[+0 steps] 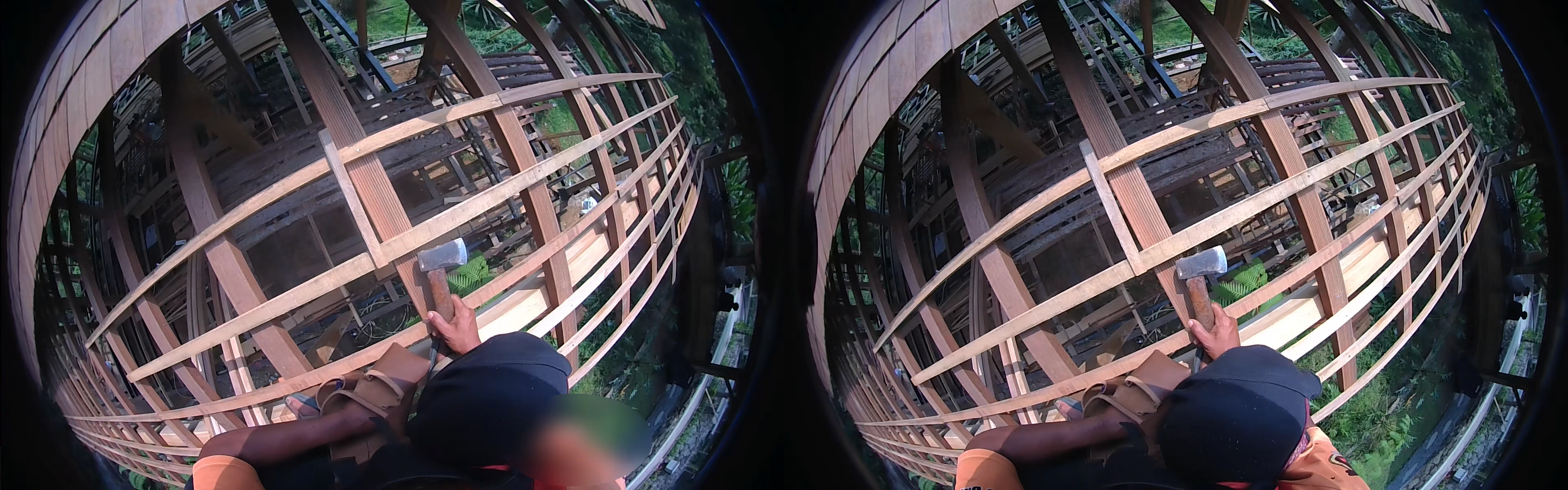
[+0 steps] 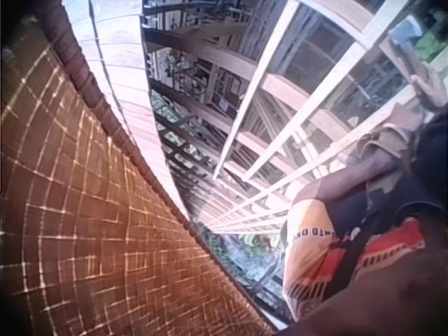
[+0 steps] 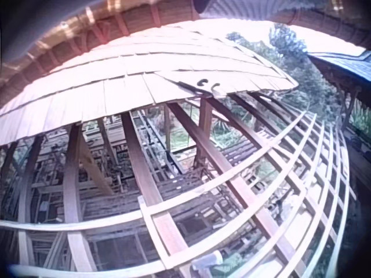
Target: The person nails a wooden tile onto the roof rafters using a hammer.
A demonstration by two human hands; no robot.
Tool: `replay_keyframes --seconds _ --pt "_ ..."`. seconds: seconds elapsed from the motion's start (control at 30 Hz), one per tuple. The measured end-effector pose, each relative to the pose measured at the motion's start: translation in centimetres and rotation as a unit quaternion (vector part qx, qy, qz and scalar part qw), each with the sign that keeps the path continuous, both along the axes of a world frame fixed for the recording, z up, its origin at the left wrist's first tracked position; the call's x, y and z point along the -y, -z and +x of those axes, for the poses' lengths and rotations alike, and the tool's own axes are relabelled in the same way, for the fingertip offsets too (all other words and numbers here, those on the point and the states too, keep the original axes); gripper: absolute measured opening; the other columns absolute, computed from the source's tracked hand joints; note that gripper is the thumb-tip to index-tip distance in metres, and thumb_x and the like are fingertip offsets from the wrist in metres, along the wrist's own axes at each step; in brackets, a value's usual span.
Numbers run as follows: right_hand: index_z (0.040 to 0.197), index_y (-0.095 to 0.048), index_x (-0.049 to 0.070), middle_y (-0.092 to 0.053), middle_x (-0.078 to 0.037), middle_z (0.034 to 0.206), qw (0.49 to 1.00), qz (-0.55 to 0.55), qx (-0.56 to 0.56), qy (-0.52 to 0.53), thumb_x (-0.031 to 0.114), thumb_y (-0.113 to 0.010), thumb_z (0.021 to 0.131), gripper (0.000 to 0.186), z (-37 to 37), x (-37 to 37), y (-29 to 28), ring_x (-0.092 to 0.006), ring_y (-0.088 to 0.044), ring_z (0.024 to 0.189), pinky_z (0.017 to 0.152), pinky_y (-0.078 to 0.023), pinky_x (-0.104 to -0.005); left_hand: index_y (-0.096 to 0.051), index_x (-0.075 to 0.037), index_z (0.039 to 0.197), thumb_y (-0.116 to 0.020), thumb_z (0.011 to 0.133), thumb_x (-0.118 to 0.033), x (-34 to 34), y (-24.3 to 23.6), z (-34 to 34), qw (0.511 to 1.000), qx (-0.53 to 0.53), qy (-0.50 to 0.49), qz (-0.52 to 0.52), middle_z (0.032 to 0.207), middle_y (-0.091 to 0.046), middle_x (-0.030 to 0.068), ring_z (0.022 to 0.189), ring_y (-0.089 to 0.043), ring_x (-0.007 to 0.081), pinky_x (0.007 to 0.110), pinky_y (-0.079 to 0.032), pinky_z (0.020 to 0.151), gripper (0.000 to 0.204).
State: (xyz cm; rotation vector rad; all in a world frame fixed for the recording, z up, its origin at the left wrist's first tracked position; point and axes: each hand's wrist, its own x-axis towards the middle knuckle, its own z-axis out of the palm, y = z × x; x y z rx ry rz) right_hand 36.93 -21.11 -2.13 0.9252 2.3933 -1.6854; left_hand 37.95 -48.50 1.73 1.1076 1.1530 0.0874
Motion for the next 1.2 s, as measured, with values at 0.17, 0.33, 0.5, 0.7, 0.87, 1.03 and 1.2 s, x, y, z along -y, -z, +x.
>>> replay_keyframes --seconds 0.17,0.33,0.5,0.7,0.87,1.03,1.2 --pt "0.095 -0.056 -0.002 -0.064 -0.01 0.06 0.999 -0.02 -0.041 -0.001 0.023 -0.075 0.086 0.033 -0.2 0.2 0.7 -0.0141 -0.065 0.053 0.05 -0.05 -0.0287 -0.062 -0.004 0.1 -0.049 0.1 -0.026 0.5 0.1 -1.1 1.0 -0.011 -0.026 0.008 0.091 -0.068 0.011 0.081 -0.067 0.0264 0.043 -0.052 0.073 0.026" --pt "0.095 -0.057 -0.001 -0.066 -0.01 0.066 0.998 -0.056 -0.035 -0.012 0.02 -0.073 0.088 0.028 -0.9 0.9 0.1 -0.0148 -0.065 0.054 0.051 -0.051 -0.0295 -0.061 -0.004 0.099 -0.048 0.101 -0.027 1.2 -0.1 -0.7 0.997 -0.017 -0.07 0.022 0.09 -0.068 0.0095 0.079 -0.068 0.0261 0.042 -0.053 0.071 0.026" --pt "0.095 -0.058 -0.001 -0.064 -0.01 0.066 0.997 -0.056 -0.05 -0.003 0.017 -0.073 0.088 0.025 -0.1 0.8 1.2 -0.0149 -0.063 0.055 0.051 -0.05 -0.0301 -0.06 -0.004 0.098 -0.048 0.102 -0.027 0.9 -1.5 -0.8 0.994 -0.023 -0.086 0.062 0.089 -0.068 0.0081 0.077 -0.068 0.0258 0.041 -0.053 0.07 0.027" --pt "0.092 -0.055 -0.001 -0.064 -0.008 0.066 0.995 -0.087 -0.045 0.016 0.014 -0.071 0.09 0.022 -0.3 0.5 -1.0 -0.0126 -0.062 0.055 0.05 -0.049 -0.0276 -0.058 -0.003 0.097 -0.047 0.104 -0.027 1.6 -9.6 -7.5 0.981 -0.067 -0.076 0.163 0.088 -0.068 0.0063 0.075 -0.068 0.0254 0.041 -0.054 0.067 0.028" --pt "0.099 -0.057 -0.001 -0.066 -0.009 0.067 0.998 -0.041 -0.035 -0.017 0.016 -0.072 0.089 0.024 -0.7 0.9 0.3 -0.0143 -0.065 0.057 0.053 -0.052 -0.0299 -0.054 0.001 0.091 -0.061 0.098 -0.017 -1.0 -15.6 -19.9 0.881 -0.059 -0.408 0.231 0.083 -0.067 0.0102 0.076 -0.071 0.0196 0.034 -0.059 0.067 0.021" --pt "0.1 -0.057 -0.001 -0.066 -0.007 0.068 0.995 -0.086 -0.037 0.029 0.019 -0.074 0.089 0.029 0.3 -0.2 0.3 -0.0135 -0.065 0.056 0.052 -0.051 -0.028 -0.058 0.002 0.098 -0.066 0.094 -0.008 -10.0 -7.6 -24.4 0.706 0.084 -0.67 0.214 0.087 -0.069 0.0139 0.076 -0.071 0.0178 0.028 -0.061 0.069 0.014" --pt "0.103 -0.059 -0.001 -0.065 -0.009 0.071 0.998 -0.054 -0.021 0.039 0.02 -0.075 0.088 0.031 1.3 -0.1 -2.6 -0.0115 -0.061 0.059 0.054 -0.049 -0.0278 -0.069 0.006 0.092 -0.067 0.09 -0.006 -14.1 -3.3 -24.7 0.702 0.028 -0.682 0.204 0.08 -0.071 0.0126 0.076 -0.071 0.0172 0.03 -0.058 0.07 0.013"
